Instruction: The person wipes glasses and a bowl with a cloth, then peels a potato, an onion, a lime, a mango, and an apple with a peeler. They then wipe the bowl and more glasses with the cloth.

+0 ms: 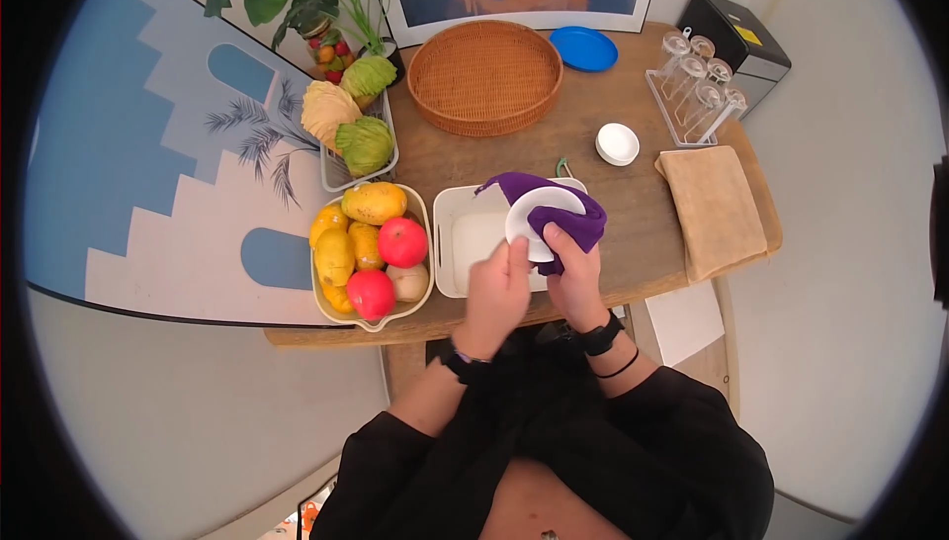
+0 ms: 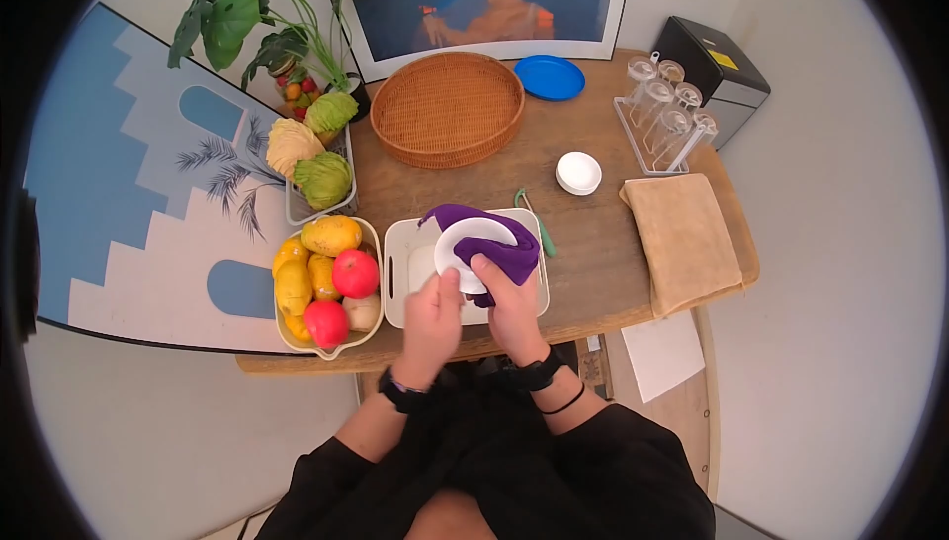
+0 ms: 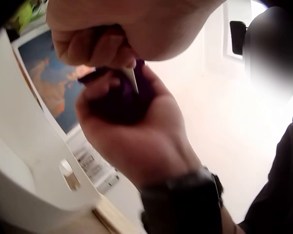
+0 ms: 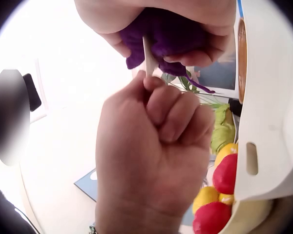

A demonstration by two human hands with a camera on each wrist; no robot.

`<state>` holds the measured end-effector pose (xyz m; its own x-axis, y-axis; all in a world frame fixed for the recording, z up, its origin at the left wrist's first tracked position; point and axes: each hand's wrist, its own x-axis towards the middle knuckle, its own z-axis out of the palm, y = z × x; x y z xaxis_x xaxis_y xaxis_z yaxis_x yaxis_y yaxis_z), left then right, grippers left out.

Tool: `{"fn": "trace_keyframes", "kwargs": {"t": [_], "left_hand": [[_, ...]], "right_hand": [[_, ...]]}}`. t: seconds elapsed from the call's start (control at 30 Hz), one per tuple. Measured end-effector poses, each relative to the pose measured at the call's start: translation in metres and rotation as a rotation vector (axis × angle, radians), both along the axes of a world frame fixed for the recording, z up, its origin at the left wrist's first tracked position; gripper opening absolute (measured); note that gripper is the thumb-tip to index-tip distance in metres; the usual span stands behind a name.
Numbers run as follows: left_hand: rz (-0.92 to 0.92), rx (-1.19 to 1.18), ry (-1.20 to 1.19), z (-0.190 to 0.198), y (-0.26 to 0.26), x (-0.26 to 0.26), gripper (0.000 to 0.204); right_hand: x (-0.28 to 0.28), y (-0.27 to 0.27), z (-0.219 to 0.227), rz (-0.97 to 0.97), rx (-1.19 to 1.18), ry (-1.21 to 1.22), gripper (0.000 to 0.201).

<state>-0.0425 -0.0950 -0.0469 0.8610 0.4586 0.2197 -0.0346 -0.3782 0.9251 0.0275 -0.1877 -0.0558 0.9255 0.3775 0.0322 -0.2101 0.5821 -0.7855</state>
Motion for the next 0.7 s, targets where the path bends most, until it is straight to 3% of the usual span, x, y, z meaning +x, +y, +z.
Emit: {"fn": "trace_keyframes", "kwargs": {"t": [0.07, 0.13, 0.2, 0.33, 0.4, 0.47, 0.53, 0.7], "left_hand": [[-0.006, -0.11, -0.019, -0.01, -0.02, -0.003, 0.036], [-0.043, -0.077, -0.049, -0.017, -0.025, -0.005, 0.039], [-0.137, -0.03, 0.109, -0.013, -0.011, -0.009, 0.034], [-0.013, -0.02, -0.035, 0.014, 0.01, -0.004, 0.036], [-0.018, -0.008, 0.002, 0.001, -0.006, -0.003, 0.037], [-0.07, 0.199, -0.039, -0.01, -0.023, -0.004, 0.038], [-0.074, 0.201, -0.024, -0.011, -0.016, -0.004, 0.036], [-0.041, 0.094, 0.005, 0.014, 0.017, -0.008, 0.034]], "right_hand": [[-0.001, 0.005, 0.003, -0.021, 0.038, 0.006, 0.035], [-0.003, 0.001, 0.014, 0.027, -0.038, 0.033, 0.035], [-0.002, -0.005, 0.006, 0.042, -0.092, 0.023, 0.035], [-0.001, -0.004, 0.008, 0.067, -0.104, -0.109, 0.035], [-0.008, 0.003, 0.002, -0.006, 0.092, 0.052, 0.034], [-0.008, 0.004, 0.012, -0.027, 0.055, 0.042, 0.034], [-0.003, 0.005, 0.021, 0.051, 0.001, -0.002, 0.034], [0.001, -0.005, 0.01, 0.024, -0.058, -0.121, 0.038]]}}
